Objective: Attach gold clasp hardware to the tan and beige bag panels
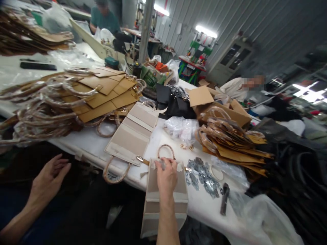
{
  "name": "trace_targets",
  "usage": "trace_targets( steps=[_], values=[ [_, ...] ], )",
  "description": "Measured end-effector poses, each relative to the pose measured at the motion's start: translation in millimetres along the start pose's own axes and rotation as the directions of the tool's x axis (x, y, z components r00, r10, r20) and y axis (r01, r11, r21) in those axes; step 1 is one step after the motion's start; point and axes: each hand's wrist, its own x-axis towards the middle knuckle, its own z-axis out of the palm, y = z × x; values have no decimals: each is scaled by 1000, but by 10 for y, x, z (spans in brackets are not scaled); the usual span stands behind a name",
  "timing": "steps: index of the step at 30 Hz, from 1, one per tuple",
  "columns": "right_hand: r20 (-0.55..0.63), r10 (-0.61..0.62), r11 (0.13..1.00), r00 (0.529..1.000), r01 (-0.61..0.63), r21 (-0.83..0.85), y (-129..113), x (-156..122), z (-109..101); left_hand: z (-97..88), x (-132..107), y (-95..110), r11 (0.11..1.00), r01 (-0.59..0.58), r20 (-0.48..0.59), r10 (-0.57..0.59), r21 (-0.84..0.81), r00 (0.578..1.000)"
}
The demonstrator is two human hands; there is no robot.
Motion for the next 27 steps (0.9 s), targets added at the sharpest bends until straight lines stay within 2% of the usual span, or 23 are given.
trace_targets(
  steps=[3, 6, 8, 10, 12, 14, 17, 20, 24, 27],
  values=[
    [-10, -51, 997, 999, 51, 52, 80, -22, 19, 30, -359, 12, 999, -23, 61, 25, -38, 998],
    [1, -91, 984, 996, 90, 154, 187, -72, 21, 80, -776, 160, 993, -59, 249, 84, -106, 965],
    [29, -96, 966, 995, 86, 244, 260, -117, 24, 132, -1039, 328, 979, -107, 433, 174, -174, 885],
    [56, -97, 941, 994, 73, 329, 314, -164, 34, 212, -1248, 519, 961, -138, 600, 259, -241, 757],
    [51, -100, 920, 994, 73, 386, 339, -207, 48, 330, -1385, 707, 950, -124, 702, 296, -286, 647],
    [21, -85, 906, 996, 68, 418, 340, -248, 49, 483, -1462, 879, 944, -74, 746, 301, -322, 594],
    [-9, -50, 858, 999, 48, 511, 356, -325, -9, 725, -1514, 1097, 929, 21, 770, 293, -369, 567],
    [-126, 19, 810, 992, 58, 583, 478, -433, -159, 888, -1526, 1233, 914, 71, 792, 305, -400, 528],
    [-321, 170, 856, 932, 21, 516, 803, -559, -396, 973, -1502, 1244, 908, 128, 825, 294, -399, 483],
    [-334, 270, 880, 903, -90, 467, 1020, -606, -475, 1006, -1482, 1222, 904, 197, 847, 255, -380, 466]
  ],
)
